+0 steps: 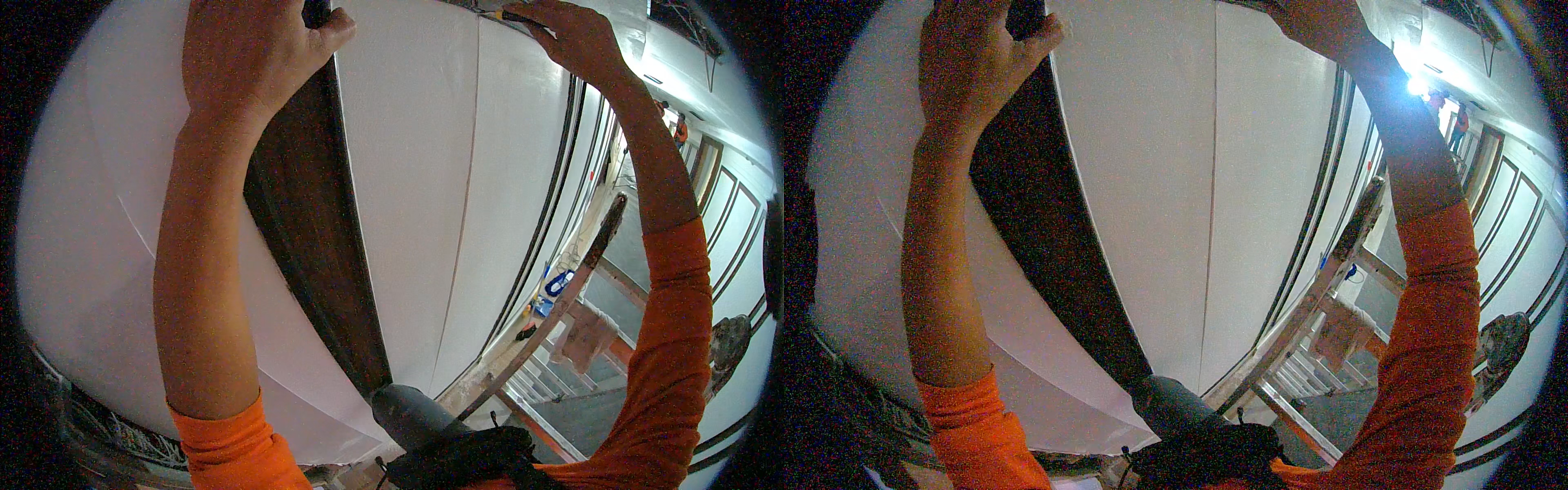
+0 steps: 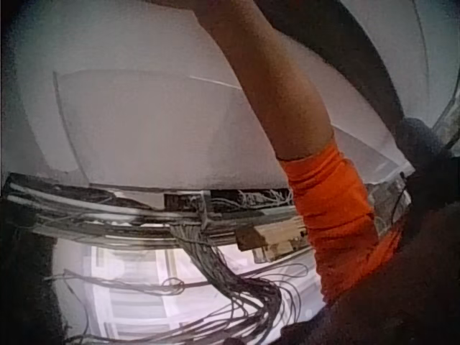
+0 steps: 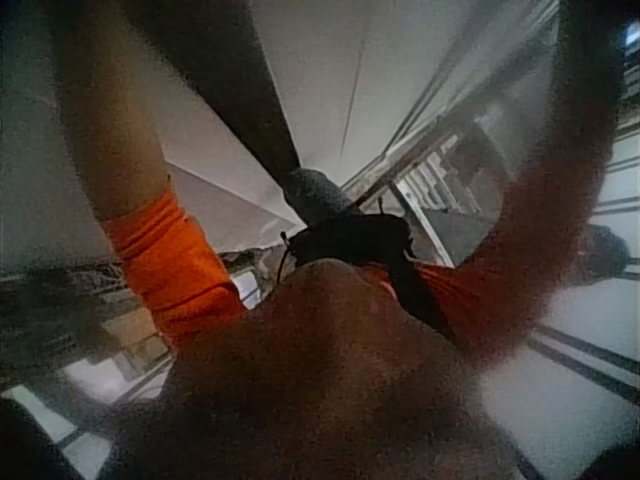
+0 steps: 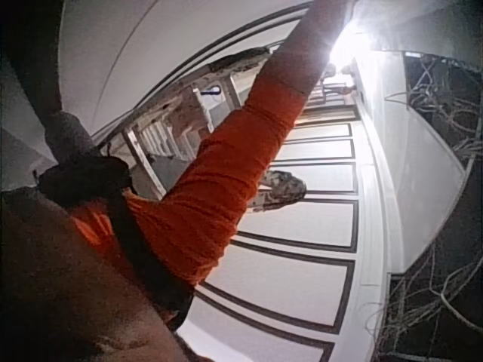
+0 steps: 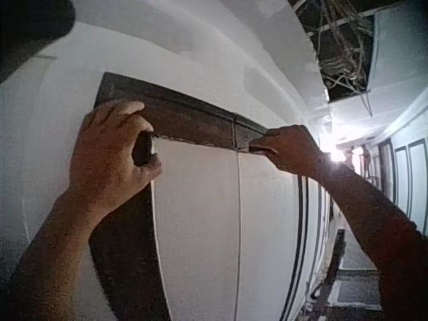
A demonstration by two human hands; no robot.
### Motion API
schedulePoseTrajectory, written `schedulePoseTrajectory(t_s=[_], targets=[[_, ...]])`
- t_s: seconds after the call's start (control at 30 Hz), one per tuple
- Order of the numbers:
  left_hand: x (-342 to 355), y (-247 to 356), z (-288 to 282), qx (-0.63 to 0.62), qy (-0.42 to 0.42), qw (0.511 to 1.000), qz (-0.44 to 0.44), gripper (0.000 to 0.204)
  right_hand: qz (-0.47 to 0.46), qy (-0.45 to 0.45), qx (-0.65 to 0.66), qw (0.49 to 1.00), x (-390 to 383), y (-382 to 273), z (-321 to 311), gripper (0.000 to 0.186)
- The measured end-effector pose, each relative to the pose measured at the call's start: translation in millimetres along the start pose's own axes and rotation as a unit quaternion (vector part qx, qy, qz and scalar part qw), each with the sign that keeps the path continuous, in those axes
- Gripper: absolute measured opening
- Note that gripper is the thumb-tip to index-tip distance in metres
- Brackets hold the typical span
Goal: The person applies sealant to a joint between ceiling panels and uses a utility knife to trim excess material and smooth the application.
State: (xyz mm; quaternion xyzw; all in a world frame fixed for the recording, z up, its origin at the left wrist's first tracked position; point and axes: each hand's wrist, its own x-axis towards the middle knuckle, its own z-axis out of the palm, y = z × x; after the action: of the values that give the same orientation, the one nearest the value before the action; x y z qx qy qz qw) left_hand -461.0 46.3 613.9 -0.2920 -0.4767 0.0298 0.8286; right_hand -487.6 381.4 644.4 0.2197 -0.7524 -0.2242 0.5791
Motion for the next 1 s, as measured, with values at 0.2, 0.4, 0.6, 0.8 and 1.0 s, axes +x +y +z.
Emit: schedulePoseTrajectory(t_s=[0.2, 0.4, 0.6, 0.8, 1.0], targets=[[10, -1, -39, 0.16, -0.184, 0.97, 0.0, 0.046, -0.029, 0.016, 0.005, 0.999, 13, -4, -11, 0.024], [9, -1, -38, 0.161, -0.188, 0.969, -0.005, 0.047, -0.041, 0.037, 0.024, 0.998, 10, 5, 0, 0.024], [9, 0, -39, 0.153, -0.195, 0.969, -0.015, 0.047, -0.032, 0.009, 0.019, 0.999, 12, 4, -6, 0.023], [10, 1, -39, 0.137, -0.184, 0.973, -0.023, 0.047, 0.012, -0.05, 0.014, 0.999, 19, -7, -18, 0.024], [9, 4, -37, 0.13, -0.16, 0.978, -0.027, 0.044, 0.028, -0.097, -0.038, 0.994, 24, -12, -25, 0.024]])
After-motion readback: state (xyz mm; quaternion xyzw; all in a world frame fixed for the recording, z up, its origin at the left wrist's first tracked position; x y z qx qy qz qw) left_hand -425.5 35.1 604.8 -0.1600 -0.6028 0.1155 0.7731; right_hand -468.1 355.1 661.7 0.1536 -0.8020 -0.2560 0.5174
